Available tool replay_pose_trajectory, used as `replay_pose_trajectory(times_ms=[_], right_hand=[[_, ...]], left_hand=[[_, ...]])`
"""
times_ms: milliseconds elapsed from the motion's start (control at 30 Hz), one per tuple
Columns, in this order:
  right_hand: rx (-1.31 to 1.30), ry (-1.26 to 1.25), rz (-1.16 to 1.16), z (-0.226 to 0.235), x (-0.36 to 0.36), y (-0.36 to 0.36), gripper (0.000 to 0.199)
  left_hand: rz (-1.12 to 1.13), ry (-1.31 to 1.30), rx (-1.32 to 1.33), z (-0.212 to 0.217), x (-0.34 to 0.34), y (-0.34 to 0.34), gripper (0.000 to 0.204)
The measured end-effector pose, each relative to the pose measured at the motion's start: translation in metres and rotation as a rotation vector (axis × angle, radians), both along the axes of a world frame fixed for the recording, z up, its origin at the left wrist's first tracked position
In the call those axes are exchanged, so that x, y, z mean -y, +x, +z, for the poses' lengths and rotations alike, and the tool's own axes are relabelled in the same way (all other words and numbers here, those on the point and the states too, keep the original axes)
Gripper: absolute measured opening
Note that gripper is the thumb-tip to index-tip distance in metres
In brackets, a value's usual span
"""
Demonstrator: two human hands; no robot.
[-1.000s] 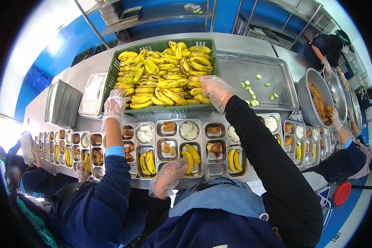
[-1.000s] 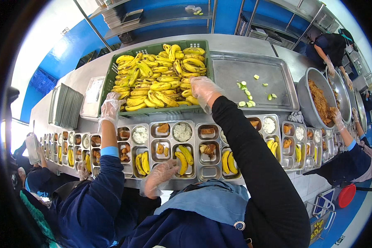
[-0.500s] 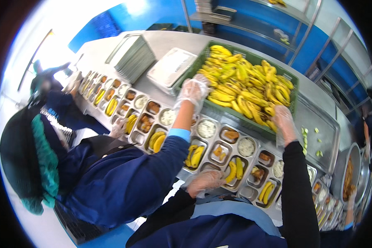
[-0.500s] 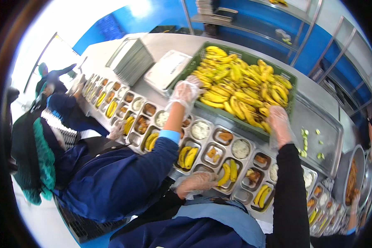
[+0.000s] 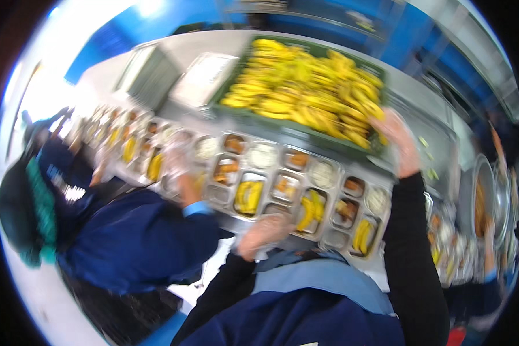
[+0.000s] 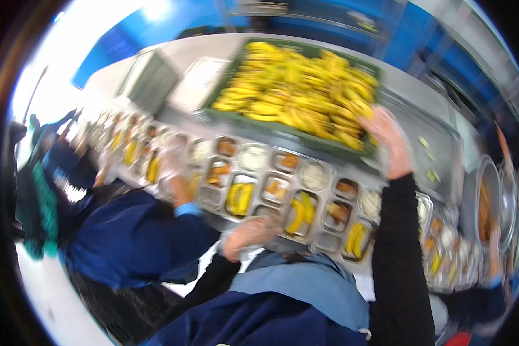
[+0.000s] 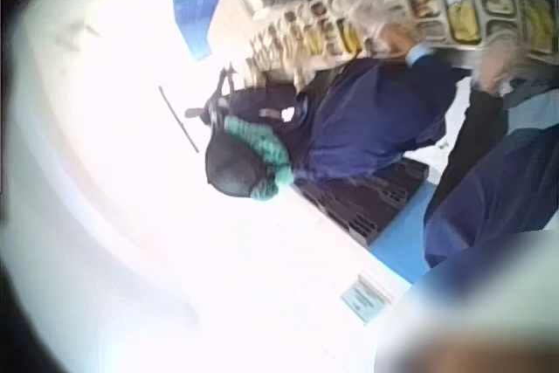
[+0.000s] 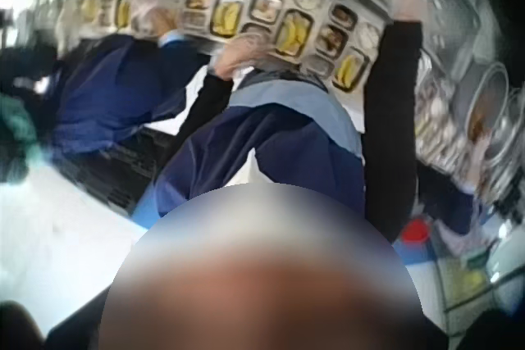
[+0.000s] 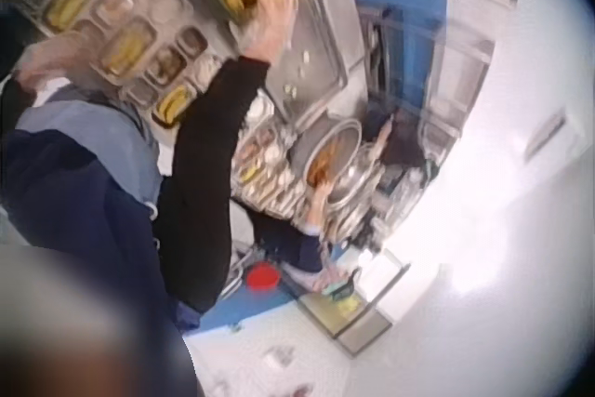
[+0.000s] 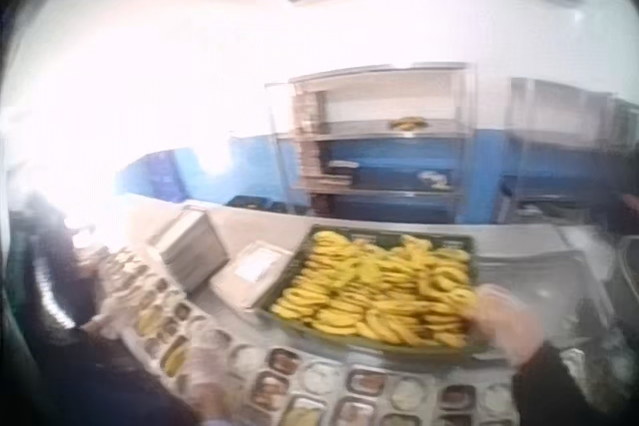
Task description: The person assembles meal trays by placing bananas into compartmentalized trays on a stainless steel counter. They repeatedly pick bananas from a green crate and place them into trays alongside pre-portioned rice and other food items. Other workers are visible nearby performing similar tasks.
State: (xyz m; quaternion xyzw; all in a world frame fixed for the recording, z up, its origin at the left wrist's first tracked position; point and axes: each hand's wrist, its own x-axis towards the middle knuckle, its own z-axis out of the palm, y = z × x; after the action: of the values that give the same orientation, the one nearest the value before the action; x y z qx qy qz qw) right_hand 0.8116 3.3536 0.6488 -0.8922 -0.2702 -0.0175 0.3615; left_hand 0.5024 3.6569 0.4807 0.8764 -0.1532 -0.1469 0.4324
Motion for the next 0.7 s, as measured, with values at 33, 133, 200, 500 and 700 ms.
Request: replay_pose_trajectory(times_ms=[33,133,200,500,700], right_hand=[[-0.138,0.457,0.070,0.007,0.016,-0.040,0.039],[-0.492,0.751,-0.128,0.026,0.055,-0.097,0.043],[-0.728,0.811,-0.099,0.019,0.082,-0.135,0.048],[-0.647,0.771,-0.997,-0.036,0.323,-0.331,0.044],[-0.297,0.243,-1.371,-0.061,0.468,-0.366,0.043]], left_hand=[[0.001,0.035,-0.031,-0.003,0.006,-0.001,0.044],[-0.068,0.146,-0.103,0.006,0.026,0.006,0.044],[-0.108,0.168,-0.131,0.022,0.053,0.016,0.045],[-0.189,0.257,-0.326,0.090,0.153,0.047,0.047],[-0.140,0.246,-0.313,0.117,0.226,0.044,0.048]])
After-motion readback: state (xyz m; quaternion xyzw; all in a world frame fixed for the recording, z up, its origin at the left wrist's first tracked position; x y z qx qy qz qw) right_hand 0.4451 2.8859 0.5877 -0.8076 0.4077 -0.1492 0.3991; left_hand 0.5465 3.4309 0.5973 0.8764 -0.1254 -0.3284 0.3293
